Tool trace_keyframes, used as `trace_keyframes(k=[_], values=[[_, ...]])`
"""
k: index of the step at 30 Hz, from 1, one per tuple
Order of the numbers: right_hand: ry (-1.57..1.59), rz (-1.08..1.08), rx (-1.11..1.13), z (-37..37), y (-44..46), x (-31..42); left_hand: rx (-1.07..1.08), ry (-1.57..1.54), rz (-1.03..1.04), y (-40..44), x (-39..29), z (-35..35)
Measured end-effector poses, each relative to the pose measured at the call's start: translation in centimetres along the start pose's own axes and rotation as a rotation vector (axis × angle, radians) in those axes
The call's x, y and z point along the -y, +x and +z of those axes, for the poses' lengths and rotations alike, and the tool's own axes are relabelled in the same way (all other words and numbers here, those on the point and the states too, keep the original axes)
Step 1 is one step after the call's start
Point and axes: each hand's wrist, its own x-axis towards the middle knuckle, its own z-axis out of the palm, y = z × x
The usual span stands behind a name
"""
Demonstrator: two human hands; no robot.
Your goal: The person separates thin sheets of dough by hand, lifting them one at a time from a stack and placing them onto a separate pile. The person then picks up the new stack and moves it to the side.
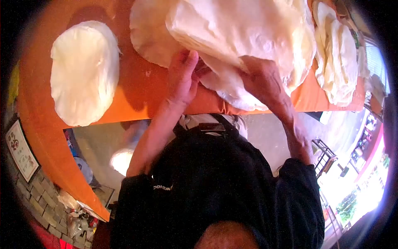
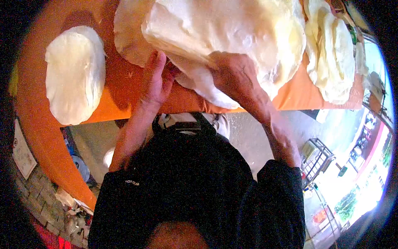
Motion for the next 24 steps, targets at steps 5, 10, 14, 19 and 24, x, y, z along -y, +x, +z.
trace_keyframes(k=[5, 10, 14, 19, 24], values=[[0.058, -0.170, -0.168, 0.8, 0.2, 1.1, -0.043, 0.066, 0.050, 1.1, 0.0, 0.8], [-0.058, 0.001, -0.044, 0.6, 1.0, 2.8, -0.062, 0.018, 0.000, 1.3, -0.3, 0.9], [-0.147, 0.006, -0.002, 1.5, 1.7, 2.4, -0.051, 0.024, -0.039, 0.9, -0.2, 0.7], [-0.475, -0.047, -0.100, -4.0, 4.9, -2.3, -0.157, 0.346, -0.062, -1.2, -0.4, -2.3], [-0.291, -0.118, -0.490, -15.6, 4.8, 0.7, -0.356, 0.502, -0.116, -3.8, -0.1, -4.3]])
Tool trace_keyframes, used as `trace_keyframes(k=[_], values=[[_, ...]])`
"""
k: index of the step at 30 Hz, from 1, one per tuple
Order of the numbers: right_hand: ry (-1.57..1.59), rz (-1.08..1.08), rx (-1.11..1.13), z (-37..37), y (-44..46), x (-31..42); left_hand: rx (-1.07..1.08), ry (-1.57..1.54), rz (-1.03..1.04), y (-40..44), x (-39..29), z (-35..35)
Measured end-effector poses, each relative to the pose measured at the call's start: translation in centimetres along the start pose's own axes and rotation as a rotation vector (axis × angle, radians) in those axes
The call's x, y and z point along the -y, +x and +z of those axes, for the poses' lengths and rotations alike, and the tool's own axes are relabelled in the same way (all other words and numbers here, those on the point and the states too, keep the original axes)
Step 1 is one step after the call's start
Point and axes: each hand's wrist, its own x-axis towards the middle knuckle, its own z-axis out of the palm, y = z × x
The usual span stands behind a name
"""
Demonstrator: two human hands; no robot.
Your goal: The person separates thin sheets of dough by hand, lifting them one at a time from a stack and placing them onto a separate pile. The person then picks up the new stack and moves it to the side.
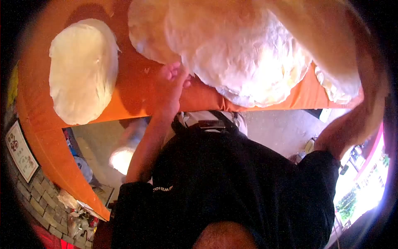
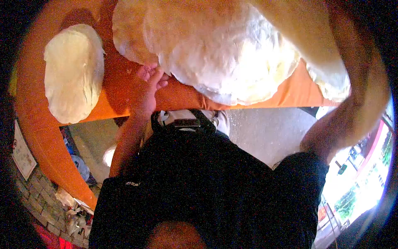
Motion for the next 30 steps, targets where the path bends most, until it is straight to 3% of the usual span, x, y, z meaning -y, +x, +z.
trace_keyframes(k=[2, 4, 7, 9, 12, 16, 23, 27, 28, 30], values=[[-0.033, -0.030, 0.061, -1.1, -1.3, 1.9, 0.090, -0.144, -0.153, 0.9, 0.4, -0.3], [-0.114, -0.091, 0.222, 1.1, -3.3, 3.4, 0.126, -0.192, -0.175, 0.6, 0.6, 0.5], [-0.290, -0.138, 0.491, 11.1, -7.8, 4.0, 0.179, -0.217, -0.201, 0.8, 1.9, 0.8], [0.098, -0.116, 0.520, 15.3, -10.7, 3.2, 0.219, -0.234, -0.216, 1.1, 1.7, 1.3], [0.080, -0.004, 0.596, 12.6, -10.0, 5.2, 0.215, -0.247, -0.200, 0.7, 2.3, 1.6], [0.162, -0.086, 0.479, 14.3, -10.7, 6.5, 0.246, -0.189, -0.167, 1.4, 2.6, 2.4], [0.207, -0.017, 0.631, 13.3, -10.0, 8.3, 0.346, -0.283, -0.161, 0.4, 1.5, 3.3], [0.305, -0.001, 0.520, 12.4, -11.8, 8.8, 0.294, -0.667, -0.142, -0.9, -0.7, 3.8], [0.282, -0.021, 0.460, 12.9, -12.5, 8.9, 0.412, -0.562, -0.125, -0.7, -0.8, 2.9], [0.203, 0.008, 0.445, 13.7, -12.7, 8.9, 0.292, -0.327, -0.075, -0.5, -0.6, 3.5]])
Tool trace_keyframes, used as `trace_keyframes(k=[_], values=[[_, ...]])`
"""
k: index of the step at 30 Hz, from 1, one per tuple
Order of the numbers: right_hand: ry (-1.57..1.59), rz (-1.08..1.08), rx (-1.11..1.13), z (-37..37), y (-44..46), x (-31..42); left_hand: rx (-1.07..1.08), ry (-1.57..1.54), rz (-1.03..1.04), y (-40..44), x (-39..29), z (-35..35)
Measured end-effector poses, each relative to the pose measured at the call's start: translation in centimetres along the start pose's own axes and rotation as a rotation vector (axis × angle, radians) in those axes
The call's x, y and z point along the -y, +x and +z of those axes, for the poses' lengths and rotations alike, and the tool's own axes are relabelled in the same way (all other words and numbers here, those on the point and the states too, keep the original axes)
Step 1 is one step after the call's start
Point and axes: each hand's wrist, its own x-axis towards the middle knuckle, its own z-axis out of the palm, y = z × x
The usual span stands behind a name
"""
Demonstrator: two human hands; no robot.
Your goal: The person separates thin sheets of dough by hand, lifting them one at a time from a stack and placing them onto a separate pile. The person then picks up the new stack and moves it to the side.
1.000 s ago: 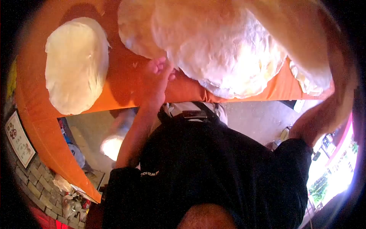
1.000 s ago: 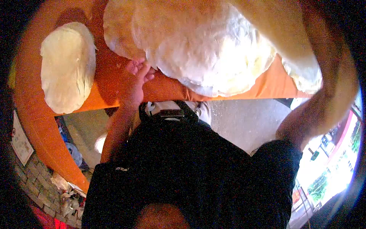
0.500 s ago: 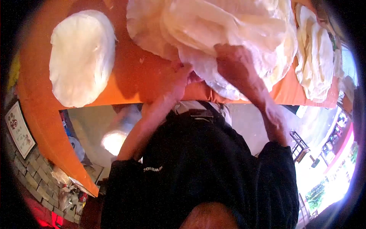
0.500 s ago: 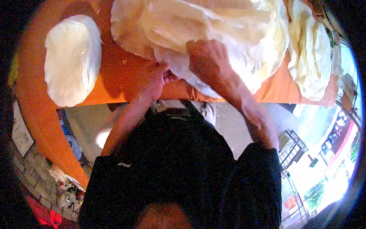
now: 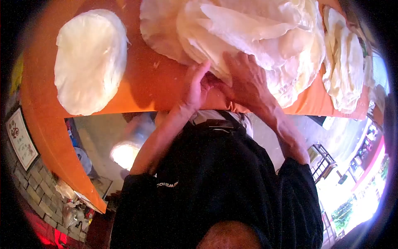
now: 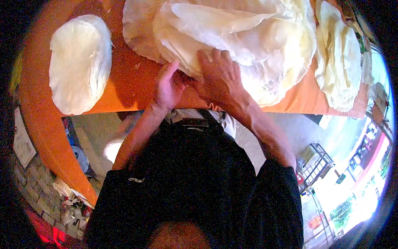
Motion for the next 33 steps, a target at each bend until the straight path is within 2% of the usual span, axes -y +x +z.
trace_keyframes(k=[1, 4, 5, 6, 7, 8, 9, 11, 12, 14, 17, 18, 19, 21, 23, 28, 30, 31, 33], values=[[-0.034, 0.066, 0.047, 0.4, 0.5, 0.7, -0.063, 0.119, 0.016, 0.0, 0.0, 0.4], [-0.053, 0.131, 0.169, 0.0, 1.6, 0.2, 0.024, 0.105, 0.122, 0.7, -0.1, 0.6], [-0.048, 0.128, 0.200, -0.5, 2.1, -0.6, 0.039, 0.008, 0.091, 1.2, -0.3, 0.5], [0.013, 0.017, 0.097, -1.2, 2.3, -2.2, 0.054, -0.091, 0.055, 1.7, -0.2, 0.3], [-0.075, -0.048, 0.100, -2.4, 3.4, -3.5, 0.068, -0.188, 0.008, 2.1, 0.1, -0.2], [-0.160, -0.066, 0.222, -4.9, 4.7, -4.4, 0.169, -0.169, 0.032, 2.7, 0.9, -1.2], [-0.220, -0.073, 0.217, -7.1, 5.7, -5.6, 0.172, -0.094, -0.028, 2.7, 1.6, -1.4], [-0.218, -0.059, 0.000, -11.8, 7.1, -7.6, 0.181, 0.054, -0.134, 2.3, 2.3, -1.2], [-0.203, -0.050, -0.123, -14.1, 7.5, -8.2, 0.269, 0.004, -0.180, 1.3, 2.2, -0.7], [-0.168, -0.032, -0.330, -18.0, 7.5, -8.0, 0.364, 0.098, -0.410, -0.1, 2.1, 0.3], [-0.165, -0.027, -0.520, -21.1, 7.1, -6.1, 0.470, 0.295, -0.584, -0.4, 2.6, 2.3], [-0.176, -0.021, -0.530, -21.1, 7.0, -5.9, 0.513, 0.394, -0.533, -0.4, 2.6, 2.8], [-0.181, -0.011, -0.521, -20.7, 6.8, -6.0, 0.480, 0.347, -0.514, -0.1, 2.4, 3.1], [-0.188, 0.000, -0.477, -19.6, 7.3, -7.2, 0.398, 0.245, -0.450, 1.3, 0.7, 3.3], [-0.134, -0.004, -0.415, -17.2, 7.5, -9.1, 0.395, -0.008, -0.254, 2.6, 1.1, 0.2], [0.361, -0.146, -0.251, -5.3, 6.7, -16.7, 0.098, -0.285, 0.059, 3.0, -3.1, -4.8], [0.374, -0.190, -0.188, 0.1, 4.5, -20.2, 0.032, -0.324, 0.155, 3.2, -4.0, -6.1], [0.258, -0.178, -0.174, 2.3, 3.0, -22.2, 0.008, -0.336, 0.186, 3.6, -4.0, -6.4], [0.784, 0.356, -0.156, 0.2, 2.4, -18.8, -0.061, -0.360, 0.244, 3.9, -4.3, -5.9]])
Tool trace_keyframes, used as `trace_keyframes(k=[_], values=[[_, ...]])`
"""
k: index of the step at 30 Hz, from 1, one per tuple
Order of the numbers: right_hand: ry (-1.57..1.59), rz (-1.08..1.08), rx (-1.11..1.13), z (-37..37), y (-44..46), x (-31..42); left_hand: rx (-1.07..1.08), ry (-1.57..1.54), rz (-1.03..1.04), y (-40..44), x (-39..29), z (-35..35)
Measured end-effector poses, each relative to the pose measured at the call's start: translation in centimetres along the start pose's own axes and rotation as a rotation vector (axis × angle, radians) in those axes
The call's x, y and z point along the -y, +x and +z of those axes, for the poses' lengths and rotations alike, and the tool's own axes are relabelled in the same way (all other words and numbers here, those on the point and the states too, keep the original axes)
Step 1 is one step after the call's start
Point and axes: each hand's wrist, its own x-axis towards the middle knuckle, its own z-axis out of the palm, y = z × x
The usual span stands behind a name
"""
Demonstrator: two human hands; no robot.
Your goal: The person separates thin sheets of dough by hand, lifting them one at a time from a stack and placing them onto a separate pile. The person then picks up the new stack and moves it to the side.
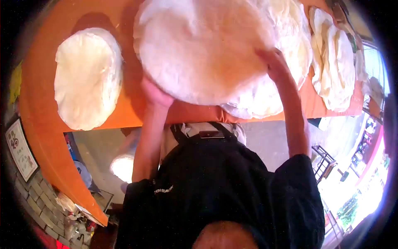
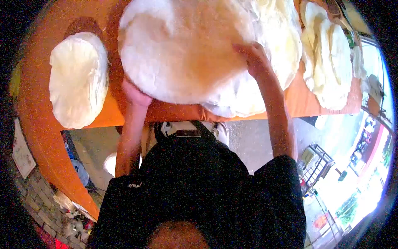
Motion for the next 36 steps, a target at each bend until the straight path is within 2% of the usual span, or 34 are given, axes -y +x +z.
trace_keyframes(k=[1, 2, 4, 6, 7, 10, 11, 14, 16, 17, 18, 20, 21, 22, 24, 26, 27, 28, 30, 31, 34, 35, 36], values=[[0.247, 0.283, -0.043, 0.8, -1.2, 3.0, -0.049, -0.008, 0.035, -0.7, -0.1, 0.2], [0.431, 0.267, 0.016, 1.2, -2.2, 6.9, -0.101, -0.011, 0.054, -1.7, -0.2, 0.3], [0.162, 0.131, 0.084, 0.1, -1.8, 2.2, -0.094, 0.005, 0.066, -2.4, -1.0, 0.9], [0.295, 0.359, 0.168, 0.1, -1.9, -2.5, -0.117, 0.037, 0.058, -2.7, -1.6, 1.5], [0.258, 0.333, 0.176, 0.3, -1.9, -2.0, -0.146, 0.218, 0.142, -1.5, -1.1, -1.4], [0.294, 0.380, 0.190, -0.1, -2.4, -0.1, -0.268, 0.173, 0.164, -1.8, -1.0, -1.5], [0.312, 0.485, 0.201, -0.3, -2.0, 2.0, -0.150, 0.070, 0.157, -2.2, -1.3, -1.1], [0.236, 0.204, 0.088, -0.1, -1.2, 4.7, -0.195, 0.227, 0.174, -1.6, -0.9, -1.8], [0.213, -0.146, 0.127, -0.4, 1.9, 1.2, -0.258, 0.481, 0.162, -1.1, -0.4, -2.2], [0.217, 0.070, 0.141, -0.4, 3.7, 1.9, -0.265, 0.559, 0.172, -0.8, -0.5, -2.0], [0.165, 0.075, 0.128, -0.8, 3.6, 2.6, -0.270, 0.638, 0.180, -0.6, -0.6, -1.8], [0.059, 0.066, 0.105, -0.7, 2.6, 7.6, -0.147, 0.599, 0.228, -0.1, -2.1, 0.0], [0.078, -0.026, 0.083, -0.8, 1.6, 9.3, -0.118, 0.617, 0.231, -0.3, -3.3, 1.0], [0.149, -0.051, 0.043, -1.1, 1.0, 10.1, -0.092, 0.634, 0.233, -0.6, -4.4, 1.9], [0.358, 0.077, -0.021, -1.4, -0.8, 11.3, -0.175, 0.518, 0.134, -1.5, -5.0, 2.8], [0.404, 0.142, 0.048, -2.0, -1.0, 5.5, -0.214, 0.321, 0.039, -2.6, -4.3, 3.0], [0.333, 0.257, 0.097, -1.8, -1.5, 1.2, -0.170, 0.189, 0.001, -2.4, -3.1, 0.5], [0.260, 0.372, 0.146, -1.8, -1.7, -1.1, -0.204, 0.217, 0.057, -3.0, -1.5, 0.3], [0.395, 0.445, 0.122, -0.4, -3.6, 0.0, -0.250, 0.351, 0.138, -3.1, 1.7, -2.9], [0.417, 0.463, 0.037, 0.5, -4.3, 2.9, -0.248, 0.421, 0.136, -3.6, 2.0, -3.4], [0.364, 0.418, 0.216, -2.8, -1.2, -2.8, -0.208, 0.572, 0.128, -3.2, 1.8, -3.5], [0.556, 0.412, 0.196, -2.9, 0.0, -1.5, -0.202, 0.589, 0.110, -3.2, 1.4, -3.2], [0.529, 0.273, 0.192, -2.8, 0.6, -0.1, -0.198, 0.604, 0.094, -3.2, 1.1, -3.0]])
